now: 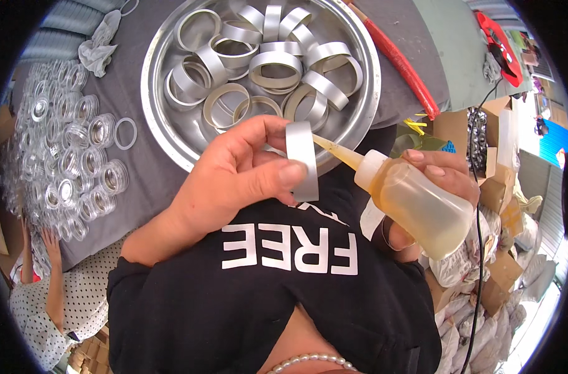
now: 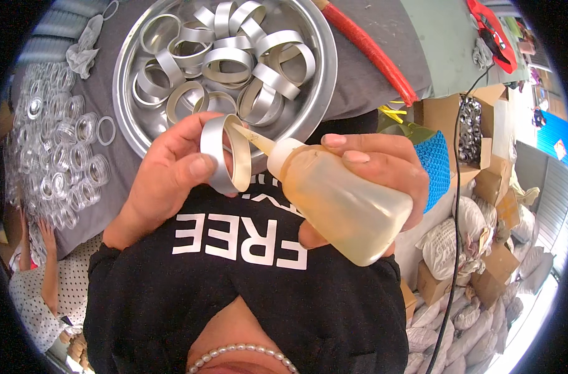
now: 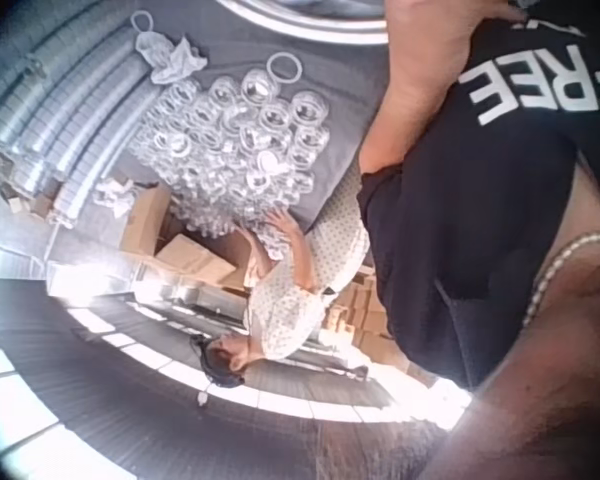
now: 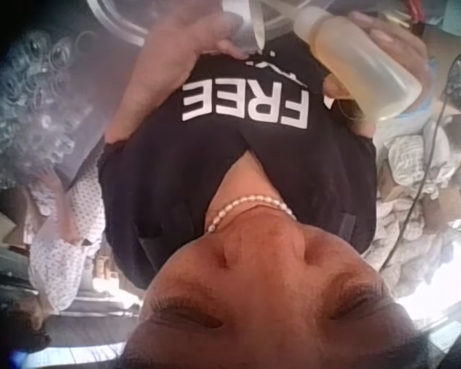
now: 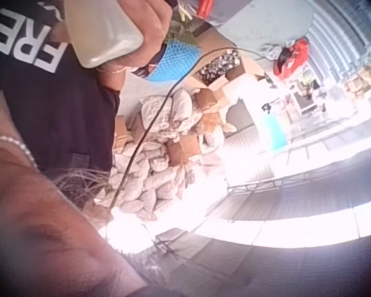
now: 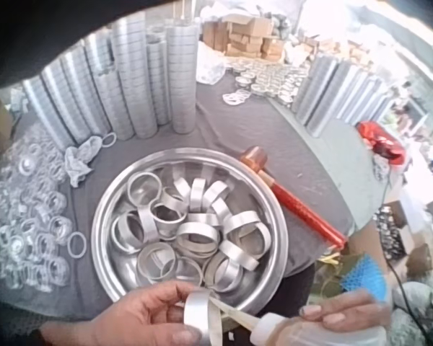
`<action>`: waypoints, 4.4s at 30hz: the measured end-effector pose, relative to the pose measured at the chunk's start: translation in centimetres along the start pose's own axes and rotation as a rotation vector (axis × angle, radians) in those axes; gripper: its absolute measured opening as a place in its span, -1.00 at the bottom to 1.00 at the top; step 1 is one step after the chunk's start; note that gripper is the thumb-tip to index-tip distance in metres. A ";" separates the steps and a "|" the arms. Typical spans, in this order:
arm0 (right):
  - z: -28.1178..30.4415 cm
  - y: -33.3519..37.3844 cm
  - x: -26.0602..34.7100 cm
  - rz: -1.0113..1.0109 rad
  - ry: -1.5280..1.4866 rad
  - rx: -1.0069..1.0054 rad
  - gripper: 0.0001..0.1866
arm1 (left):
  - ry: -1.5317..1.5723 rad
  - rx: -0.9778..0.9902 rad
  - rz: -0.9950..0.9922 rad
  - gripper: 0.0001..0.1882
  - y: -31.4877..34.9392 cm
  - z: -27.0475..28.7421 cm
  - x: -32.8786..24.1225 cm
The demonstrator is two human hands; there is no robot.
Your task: The person assembles cylindrical metal components by tapping them together with a rubber mallet. They repeatedly pick up a cylinder, place a metal ring on top, and strike it to secure the fit. Later, they apply a liquid from a squeeze bottle onto the inner edges of metal rings held in a tray.
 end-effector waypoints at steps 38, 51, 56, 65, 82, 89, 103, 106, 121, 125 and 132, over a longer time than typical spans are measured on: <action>-2.2 9.7 -9.3 -1.257 -1.021 -0.444 -0.25 | -0.428 0.076 -0.534 -0.17 1.0 -1.8 -3.6; 0.5 1.9 -0.2 -0.290 -0.368 0.048 0.03 | 0.802 0.263 0.305 -0.10 -0.3 -1.2 3.6; -1.5 0.5 0.7 -0.279 -0.258 0.344 0.00 | 0.777 0.277 0.285 -0.20 -0.3 -1.4 3.5; -1.7 0.9 1.2 -0.307 -0.081 0.434 -0.05 | 0.459 0.163 0.179 -0.24 -0.7 -0.6 2.8; 5.3 7.8 -7.6 -0.780 -0.372 -0.601 -0.13 | -1.521 -0.822 -0.886 -0.29 0.1 11.6 -21.2; 3.7 8.4 -8.5 -0.866 -0.369 -0.563 -0.05 | -1.881 -0.551 -0.652 -0.31 0.1 5.8 -11.9; -6.7 4.9 -6.9 -0.972 -0.998 -0.522 -0.15 | -0.042 0.103 -0.330 -0.20 -1.6 1.6 -1.5; -9.1 4.5 -7.1 -1.054 -1.007 -0.464 -0.18 | 0.049 0.223 -0.221 -0.16 -2.0 -0.6 1.1; -0.6 -1.8 0.6 -0.039 -0.286 -0.061 0.01 | 0.381 0.087 0.000 -0.22 1.1 2.3 -0.1; -2.7 -2.1 1.7 0.049 -0.314 0.156 -0.02 | 0.483 0.121 0.046 -0.34 1.0 1.7 0.9; -3.5 -2.2 2.1 -0.031 -0.177 0.261 -0.08 | 0.169 0.045 -0.067 -0.34 1.4 1.4 -0.6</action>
Point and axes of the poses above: each hand's wrist, its own y-axis away from the middle knuckle, its own z-axis out of the back of the hand, x = y × z, the point moved 10 cm from there along -y, towards the middle knuckle, and after that the axes turned 6 degrees about y, right-handed, at the moved point
